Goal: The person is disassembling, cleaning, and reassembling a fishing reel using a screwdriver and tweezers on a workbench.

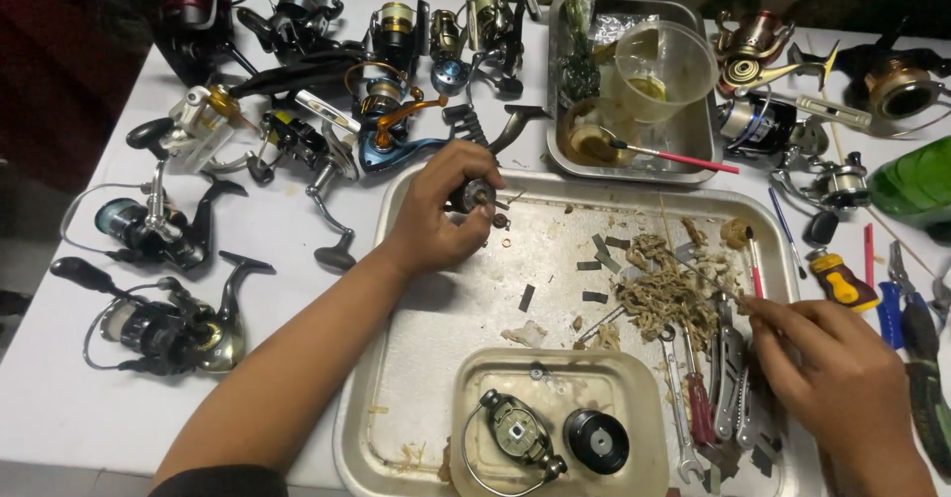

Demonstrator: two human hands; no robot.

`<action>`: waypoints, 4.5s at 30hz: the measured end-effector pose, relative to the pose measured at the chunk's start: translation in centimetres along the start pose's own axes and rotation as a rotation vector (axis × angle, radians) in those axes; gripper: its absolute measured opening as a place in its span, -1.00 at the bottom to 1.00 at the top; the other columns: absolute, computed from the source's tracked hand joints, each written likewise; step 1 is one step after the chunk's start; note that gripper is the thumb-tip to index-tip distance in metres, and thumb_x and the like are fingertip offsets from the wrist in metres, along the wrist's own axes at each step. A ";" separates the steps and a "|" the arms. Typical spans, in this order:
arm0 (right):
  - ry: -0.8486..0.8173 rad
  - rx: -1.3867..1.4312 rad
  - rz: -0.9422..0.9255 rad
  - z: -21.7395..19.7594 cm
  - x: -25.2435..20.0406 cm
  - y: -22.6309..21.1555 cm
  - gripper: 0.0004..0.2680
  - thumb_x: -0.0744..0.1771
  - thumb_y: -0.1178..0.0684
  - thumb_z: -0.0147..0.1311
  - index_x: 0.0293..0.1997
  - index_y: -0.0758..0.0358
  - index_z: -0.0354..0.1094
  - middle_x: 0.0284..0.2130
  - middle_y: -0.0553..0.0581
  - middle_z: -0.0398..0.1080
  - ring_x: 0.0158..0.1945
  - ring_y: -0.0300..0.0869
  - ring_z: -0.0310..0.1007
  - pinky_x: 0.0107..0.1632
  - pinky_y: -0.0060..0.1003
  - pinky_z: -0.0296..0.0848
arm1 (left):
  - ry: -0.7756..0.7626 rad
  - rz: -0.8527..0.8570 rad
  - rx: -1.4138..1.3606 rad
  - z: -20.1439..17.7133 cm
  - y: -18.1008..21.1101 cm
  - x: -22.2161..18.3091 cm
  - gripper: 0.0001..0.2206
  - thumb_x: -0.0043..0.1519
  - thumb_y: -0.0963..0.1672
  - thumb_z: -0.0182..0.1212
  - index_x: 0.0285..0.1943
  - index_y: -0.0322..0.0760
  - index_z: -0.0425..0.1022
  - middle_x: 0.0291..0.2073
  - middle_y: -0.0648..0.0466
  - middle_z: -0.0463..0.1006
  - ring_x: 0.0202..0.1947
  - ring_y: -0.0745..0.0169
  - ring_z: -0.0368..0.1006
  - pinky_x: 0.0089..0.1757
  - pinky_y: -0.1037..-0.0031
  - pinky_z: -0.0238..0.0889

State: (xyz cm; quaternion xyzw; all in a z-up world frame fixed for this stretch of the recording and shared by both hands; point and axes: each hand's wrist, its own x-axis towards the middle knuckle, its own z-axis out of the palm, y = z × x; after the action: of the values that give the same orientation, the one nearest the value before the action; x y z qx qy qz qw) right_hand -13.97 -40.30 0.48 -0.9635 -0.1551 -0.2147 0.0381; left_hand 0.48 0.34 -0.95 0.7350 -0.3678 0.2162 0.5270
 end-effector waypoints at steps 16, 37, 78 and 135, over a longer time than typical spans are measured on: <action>-0.038 0.155 -0.014 1.6 0.1 1.2 -0.79 0.31 0.15 0.25 0.05 0.09 0.58 -0.23 0.11 0.42 -0.19 -0.07 0.40 -0.07 -0.20 0.42 | 0.062 -0.045 0.029 -0.3 0.4 0.3 -0.81 0.28 -0.05 -0.05 -0.15 -0.24 0.35 -0.25 0.00 0.40 -0.17 0.11 0.36 -0.09 0.38 0.29; -0.115 0.307 0.140 0.4 0.4 -0.2 -0.85 0.32 0.19 0.27 -0.04 0.35 0.59 -0.23 0.20 0.48 -0.12 -0.01 0.42 0.09 -0.09 0.38 | 0.094 -0.104 -0.042 -0.4 0.8 0.2 -0.80 0.24 -0.05 0.04 -0.14 -0.24 0.41 -0.22 0.00 0.43 -0.14 0.12 0.38 -0.05 0.36 0.33; 0.047 0.276 -0.191 -4.4 4.5 1.6 -0.84 0.32 0.22 0.28 -0.02 0.29 0.58 -0.28 0.23 0.52 -0.25 0.01 0.50 -0.08 -0.03 0.40 | -0.097 -0.477 -0.303 -1.4 7.2 1.0 -0.53 0.31 0.12 -0.01 0.19 -0.24 0.30 -0.03 -0.04 0.57 -0.16 0.16 0.64 -0.25 0.51 0.57; -0.417 1.117 0.242 -5.6 8.3 -6.7 -0.57 0.21 0.11 0.14 0.21 0.41 0.33 0.15 0.32 0.44 0.21 0.01 0.50 0.33 -0.16 0.47 | -0.014 -0.669 -0.503 1.3 4.3 0.7 -0.34 0.17 0.22 -0.01 0.35 -0.15 0.30 -0.44 0.10 0.54 -0.40 0.32 0.54 -0.21 0.45 0.53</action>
State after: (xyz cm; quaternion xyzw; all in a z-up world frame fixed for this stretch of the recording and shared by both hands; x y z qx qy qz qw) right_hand -11.17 -32.36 9.16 -0.8305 -0.1378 0.0981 0.5307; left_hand -2.42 -1.83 1.73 0.6639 -0.1536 -0.0683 0.7287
